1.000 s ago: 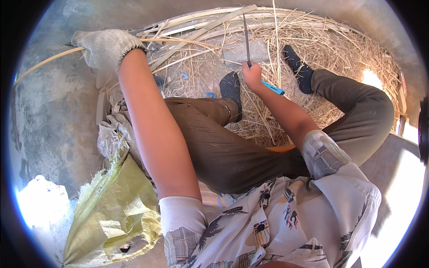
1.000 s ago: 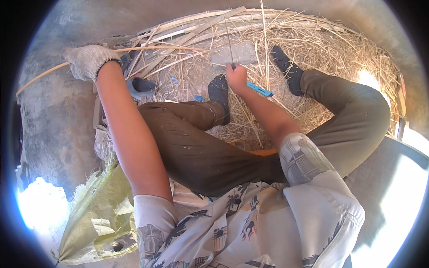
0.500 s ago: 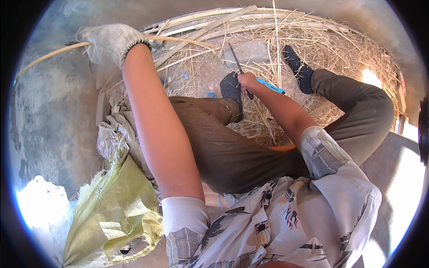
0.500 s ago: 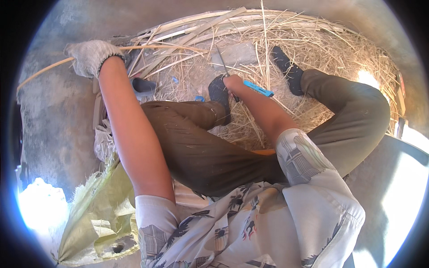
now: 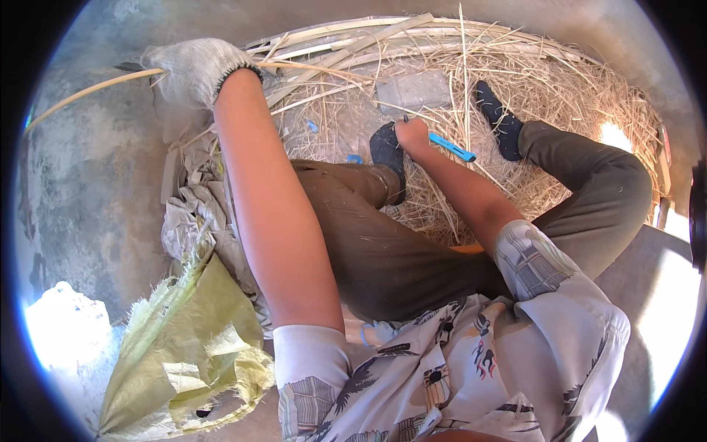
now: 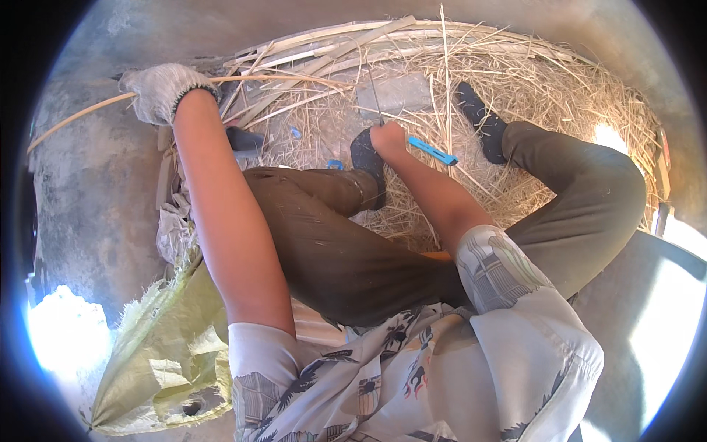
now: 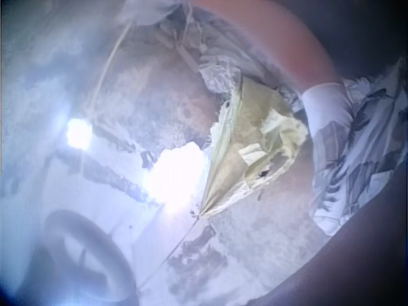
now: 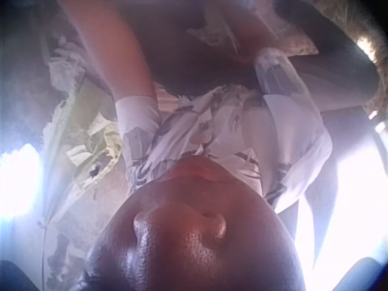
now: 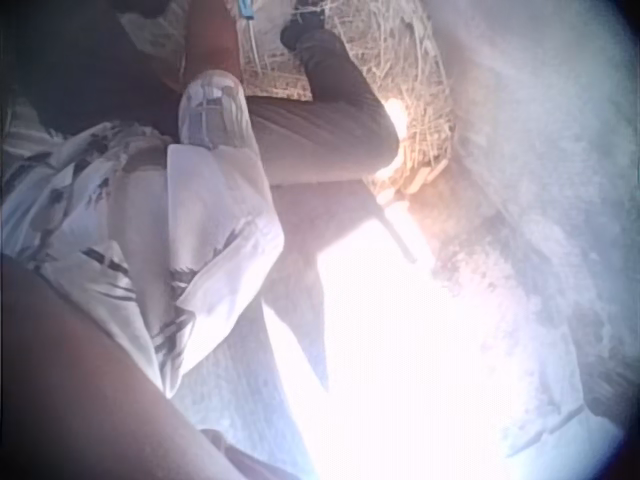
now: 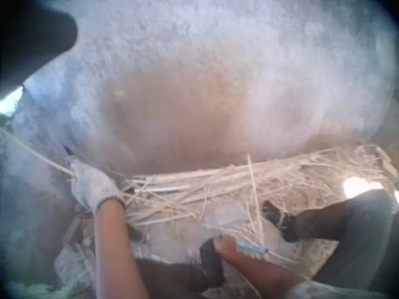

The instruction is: The person sits on the floor and uses a knife to split long bamboo strips into thinner pieces. They hold the bamboo with gloved hands and carefully shave the material, occasionally adjusting the strips and discarding the offcuts.

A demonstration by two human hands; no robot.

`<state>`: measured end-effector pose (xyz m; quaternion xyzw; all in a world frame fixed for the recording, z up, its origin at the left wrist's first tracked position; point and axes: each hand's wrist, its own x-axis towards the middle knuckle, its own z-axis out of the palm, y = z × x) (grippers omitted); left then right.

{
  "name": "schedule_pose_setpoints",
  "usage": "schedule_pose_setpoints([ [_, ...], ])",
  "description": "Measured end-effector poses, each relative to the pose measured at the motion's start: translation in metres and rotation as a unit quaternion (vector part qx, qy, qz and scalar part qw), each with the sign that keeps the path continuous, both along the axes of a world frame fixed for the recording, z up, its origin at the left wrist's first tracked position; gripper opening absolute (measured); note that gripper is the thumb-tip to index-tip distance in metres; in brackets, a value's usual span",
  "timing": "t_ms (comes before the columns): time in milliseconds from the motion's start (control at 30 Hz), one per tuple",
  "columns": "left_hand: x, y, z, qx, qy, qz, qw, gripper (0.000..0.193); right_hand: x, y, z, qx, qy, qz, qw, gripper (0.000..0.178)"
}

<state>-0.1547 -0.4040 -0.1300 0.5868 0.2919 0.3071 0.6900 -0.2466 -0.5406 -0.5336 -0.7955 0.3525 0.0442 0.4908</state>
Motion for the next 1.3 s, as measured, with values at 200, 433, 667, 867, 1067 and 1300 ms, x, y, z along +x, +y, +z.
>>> schedule_pose_setpoints([
  [200, 0.017, 0.020, -0.012, 0.044, 0.006, -0.036, 0.998, 0.071, -0.003, 0.006, -0.019, 0.208, 0.040, -0.052, 0.976, 0.029],
  [433, -0.005, -0.005, -0.008, 0.022, -0.040, -0.038, 0.998, 0.071, -0.003, -0.001, -0.017, 0.350, 0.093, -0.077, 0.929, 0.021],
  [667, -0.006, -0.030, -0.029, -0.007, -0.059, -0.132, 0.990, 0.083, -0.002, -0.024, -0.033, 0.324, 0.045, -0.047, 0.944, 0.029],
  [867, -0.011, -0.029, -0.029, 0.078, -0.069, -0.107, 0.989, 0.081, -0.005, -0.019, 0.019, 0.207, -0.041, -0.116, 0.971, 0.035],
  [1067, -0.050, -0.064, 0.002, 0.062, -0.054, -0.033, 0.996, 0.079, -0.005, -0.051, 0.001, 0.154, -0.011, -0.046, 0.987, 0.045],
  [1300, -0.027, -0.060, -0.001, 0.080, -0.096, -0.054, 0.991, 0.076, -0.011, -0.067, 0.008, 0.059, -0.120, 0.008, 0.991, 0.043],
])
